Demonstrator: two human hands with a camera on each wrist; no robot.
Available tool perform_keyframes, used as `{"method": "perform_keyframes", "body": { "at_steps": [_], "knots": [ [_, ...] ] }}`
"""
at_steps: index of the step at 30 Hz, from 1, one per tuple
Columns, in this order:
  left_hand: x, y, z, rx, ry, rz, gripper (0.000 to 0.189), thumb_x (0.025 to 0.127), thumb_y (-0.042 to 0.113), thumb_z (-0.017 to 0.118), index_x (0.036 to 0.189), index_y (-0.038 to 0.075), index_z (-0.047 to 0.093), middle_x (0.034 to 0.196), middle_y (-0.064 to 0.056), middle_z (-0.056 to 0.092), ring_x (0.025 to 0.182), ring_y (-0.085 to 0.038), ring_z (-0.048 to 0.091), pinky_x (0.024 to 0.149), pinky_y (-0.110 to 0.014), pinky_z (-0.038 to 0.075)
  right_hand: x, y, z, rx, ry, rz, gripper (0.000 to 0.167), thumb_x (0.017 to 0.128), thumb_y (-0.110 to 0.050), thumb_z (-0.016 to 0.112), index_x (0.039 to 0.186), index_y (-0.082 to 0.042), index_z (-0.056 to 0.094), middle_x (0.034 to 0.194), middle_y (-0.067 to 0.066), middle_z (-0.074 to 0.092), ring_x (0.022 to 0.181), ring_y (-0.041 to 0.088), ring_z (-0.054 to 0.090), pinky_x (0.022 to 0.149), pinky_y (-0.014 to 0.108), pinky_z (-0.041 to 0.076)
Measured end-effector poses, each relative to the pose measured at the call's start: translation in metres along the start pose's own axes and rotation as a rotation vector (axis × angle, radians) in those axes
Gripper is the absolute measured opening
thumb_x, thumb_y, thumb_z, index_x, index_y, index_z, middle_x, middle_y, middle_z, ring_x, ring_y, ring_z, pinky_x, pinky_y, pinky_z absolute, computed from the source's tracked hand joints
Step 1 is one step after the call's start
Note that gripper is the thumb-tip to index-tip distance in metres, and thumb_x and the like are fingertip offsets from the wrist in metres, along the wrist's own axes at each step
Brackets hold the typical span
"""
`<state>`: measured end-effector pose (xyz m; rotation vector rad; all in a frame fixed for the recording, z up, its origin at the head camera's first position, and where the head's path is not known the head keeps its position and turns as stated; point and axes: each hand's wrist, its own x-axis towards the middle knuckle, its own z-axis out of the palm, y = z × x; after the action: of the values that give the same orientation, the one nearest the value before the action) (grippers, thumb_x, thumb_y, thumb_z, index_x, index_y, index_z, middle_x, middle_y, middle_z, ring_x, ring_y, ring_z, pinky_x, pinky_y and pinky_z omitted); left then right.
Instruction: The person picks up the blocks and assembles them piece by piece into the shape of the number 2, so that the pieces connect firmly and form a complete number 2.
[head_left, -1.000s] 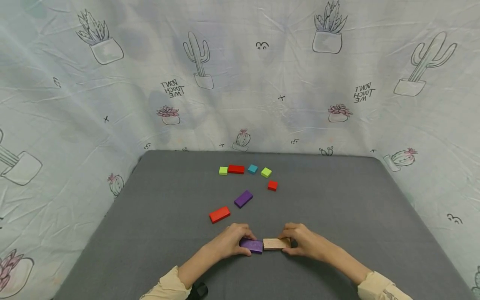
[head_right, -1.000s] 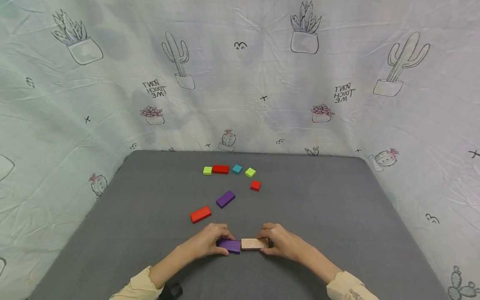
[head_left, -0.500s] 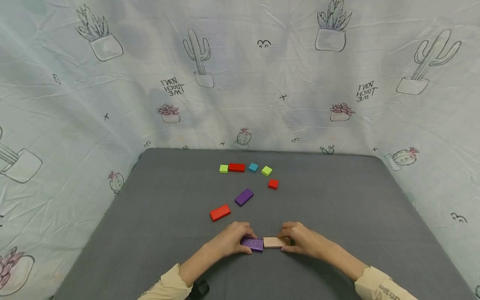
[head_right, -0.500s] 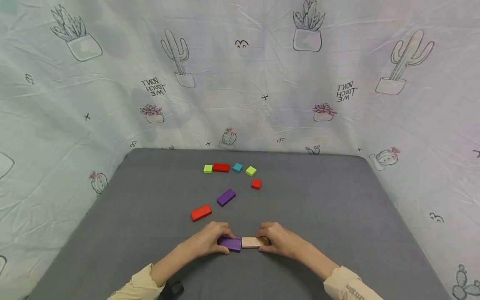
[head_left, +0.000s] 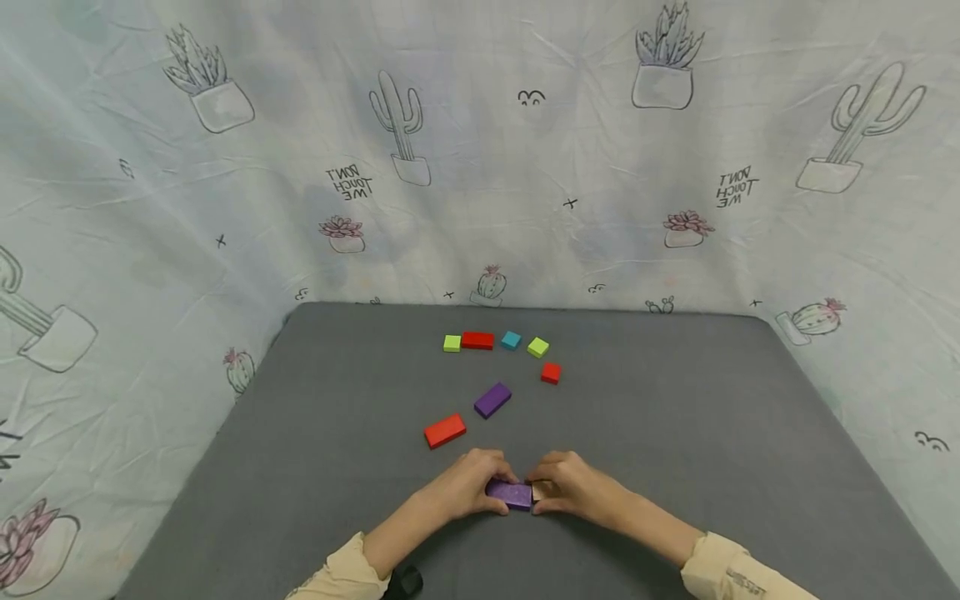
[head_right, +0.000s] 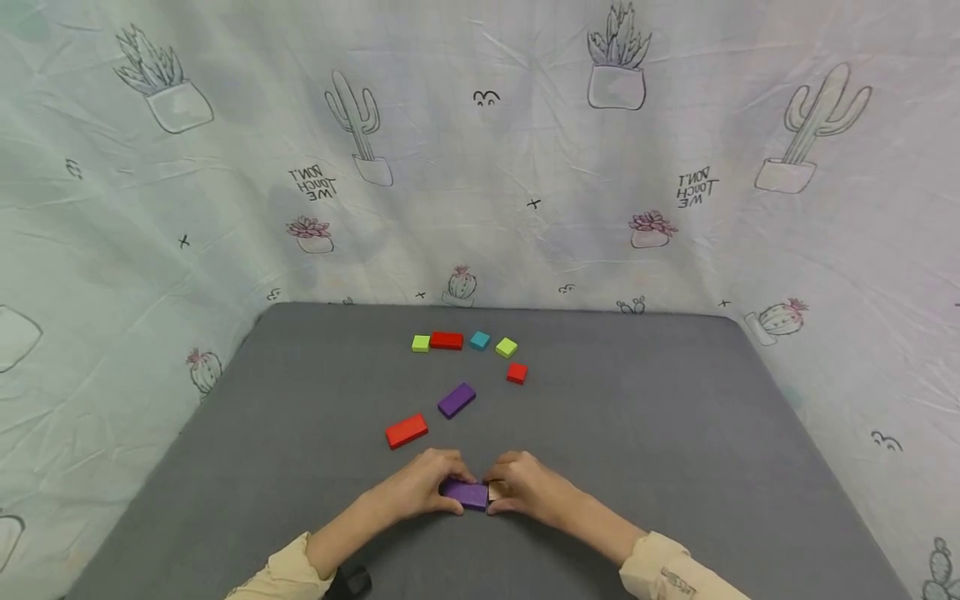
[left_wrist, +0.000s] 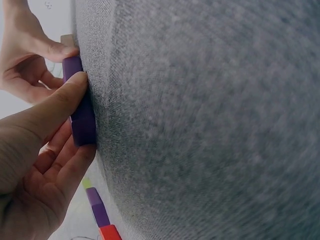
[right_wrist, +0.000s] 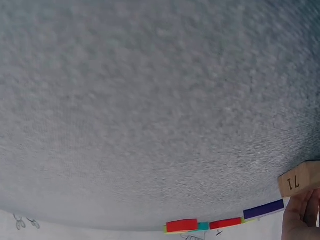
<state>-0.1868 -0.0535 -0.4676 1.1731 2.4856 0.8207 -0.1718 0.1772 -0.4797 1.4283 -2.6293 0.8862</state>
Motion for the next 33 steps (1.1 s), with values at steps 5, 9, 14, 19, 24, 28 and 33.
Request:
{"method": "perform_keyframes", "body": {
  "at_steps": [5,9,14,19,24,28,33],
  "knots": [
    [0.000,0.000,0.001,0.008,0.002,-0.001,0.032,0.070,0.019,0.085,0.099,0.010,0.073,0.089,0.006,0.061,0.078,0.001,0.053,0.070,-0.013,0.045,0.004,-0.001,0.003,0.019,0.022,-0.043,0.029,0.077,-0.022,0.080,0.096,-0.003,0.072,0.089,0.001,0.066,0.082,0.006,0.060,0.071,0.014,0.048],
    [0.000,0.000,0.001,0.006,-0.004,-0.012,0.033,0.071,0.020,0.084,0.100,0.010,0.073,0.090,0.007,0.062,0.079,0.002,0.053,0.071,-0.013,0.045,0.006,-0.002,0.006,0.019,0.032,-0.056,0.029,0.075,-0.022,0.081,0.094,-0.003,0.072,0.086,0.001,0.066,0.079,0.005,0.060,0.069,0.012,0.047],
    [0.001,0.000,0.000,0.014,-0.006,-0.022,0.033,0.071,0.019,0.085,0.101,0.010,0.073,0.090,0.007,0.062,0.079,0.002,0.053,0.070,-0.013,0.045,0.008,-0.004,0.008,0.012,0.035,-0.040,0.027,0.073,-0.019,0.083,0.091,-0.001,0.072,0.083,0.002,0.067,0.077,0.006,0.061,0.067,0.012,0.047],
    [0.002,-0.001,0.000,0.033,0.013,0.011,0.032,0.070,0.018,0.086,0.098,0.009,0.074,0.088,0.004,0.063,0.076,0.001,0.054,0.067,-0.013,0.044,0.011,-0.005,0.006,0.017,0.024,-0.009,0.025,0.070,-0.015,0.085,0.088,-0.002,0.073,0.083,0.002,0.068,0.077,0.006,0.061,0.067,0.012,0.048],
    [0.004,-0.003,-0.004,0.036,-0.024,0.047,0.037,0.069,0.021,0.087,0.101,0.009,0.074,0.089,0.004,0.063,0.076,0.001,0.053,0.066,-0.011,0.043,0.011,-0.007,0.006,0.028,0.012,0.030,0.025,0.069,-0.014,0.085,0.087,-0.002,0.073,0.082,0.002,0.067,0.077,0.004,0.060,0.066,0.013,0.048],
    [0.000,-0.010,-0.013,-0.012,-0.044,0.127,0.044,0.078,0.030,0.080,0.114,0.008,0.070,0.099,0.003,0.063,0.087,-0.002,0.056,0.076,-0.015,0.046,0.011,-0.009,0.007,0.035,0.004,0.049,0.025,0.070,-0.015,0.085,0.087,-0.001,0.073,0.083,0.003,0.068,0.077,0.005,0.061,0.067,0.013,0.049],
    [-0.007,-0.044,-0.051,-0.393,0.056,0.173,0.034,0.094,0.021,0.063,0.121,0.001,0.064,0.117,-0.014,0.064,0.107,-0.023,0.060,0.089,-0.030,0.050,0.011,-0.009,0.006,0.034,-0.003,0.062,0.025,0.070,-0.015,0.085,0.087,-0.001,0.074,0.083,0.003,0.068,0.077,0.005,0.061,0.067,0.014,0.049]
  ]
}}
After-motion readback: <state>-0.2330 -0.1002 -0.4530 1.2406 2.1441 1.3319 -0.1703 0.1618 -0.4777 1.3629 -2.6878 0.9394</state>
